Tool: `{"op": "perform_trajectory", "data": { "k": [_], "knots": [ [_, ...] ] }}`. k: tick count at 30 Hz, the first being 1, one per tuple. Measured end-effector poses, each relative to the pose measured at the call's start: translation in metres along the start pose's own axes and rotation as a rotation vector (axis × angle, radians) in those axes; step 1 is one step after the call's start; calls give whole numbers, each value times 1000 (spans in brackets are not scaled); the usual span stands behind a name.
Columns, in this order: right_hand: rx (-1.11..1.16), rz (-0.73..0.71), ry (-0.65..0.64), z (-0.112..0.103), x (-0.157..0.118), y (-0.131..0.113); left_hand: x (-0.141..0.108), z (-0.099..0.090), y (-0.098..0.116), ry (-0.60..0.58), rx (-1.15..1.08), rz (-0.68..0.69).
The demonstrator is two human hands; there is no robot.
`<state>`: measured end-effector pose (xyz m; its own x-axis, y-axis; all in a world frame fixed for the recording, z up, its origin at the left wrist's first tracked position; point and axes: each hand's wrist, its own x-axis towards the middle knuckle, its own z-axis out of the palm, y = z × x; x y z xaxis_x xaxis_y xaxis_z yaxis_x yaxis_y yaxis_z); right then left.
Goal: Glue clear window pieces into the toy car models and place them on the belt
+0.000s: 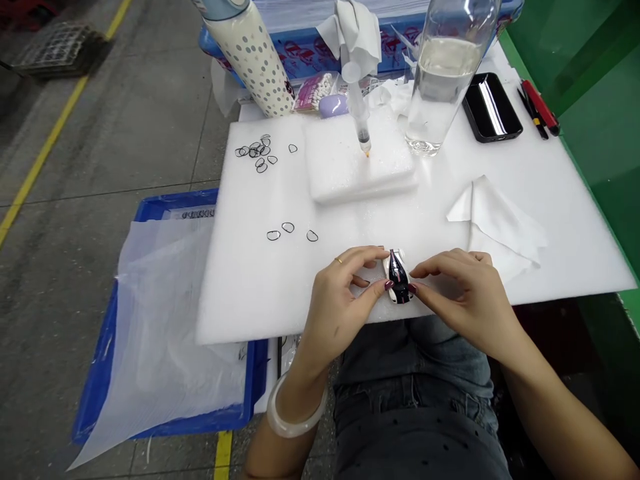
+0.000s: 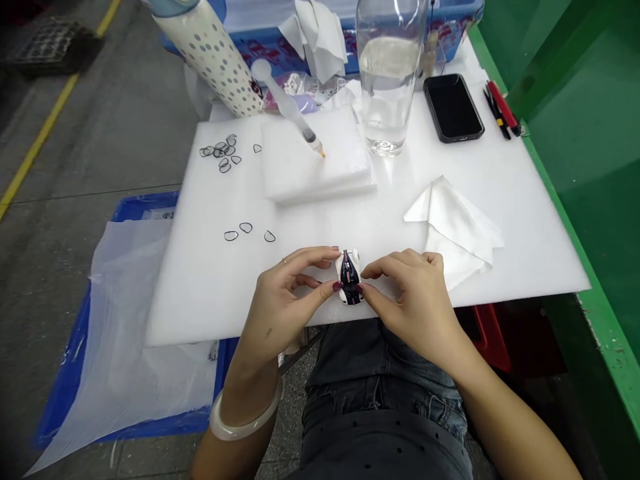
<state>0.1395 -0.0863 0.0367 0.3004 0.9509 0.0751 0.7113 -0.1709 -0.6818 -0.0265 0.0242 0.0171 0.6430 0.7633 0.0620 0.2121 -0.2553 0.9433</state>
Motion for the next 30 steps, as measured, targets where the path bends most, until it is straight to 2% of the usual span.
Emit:
{"op": "perform_trajectory", "data": {
  "k": [11,17,24,27,30],
  "knots": [
    [5,92,-22,5,8,-4,1,0,2,5,-6,-51],
    [68,76,-74,-2,6,1,-2,-3,1,-5,-20,-50],
    [27,71,-36,0,3,1,-5,-3,0,-15,6,-3],
    [17,65,35,9,0,-3,-5,-2,-1,10,-4,2],
    [-108,16,173,25,-2,-8,-7,-6,-6,114,-88,-14]
  ]
}}
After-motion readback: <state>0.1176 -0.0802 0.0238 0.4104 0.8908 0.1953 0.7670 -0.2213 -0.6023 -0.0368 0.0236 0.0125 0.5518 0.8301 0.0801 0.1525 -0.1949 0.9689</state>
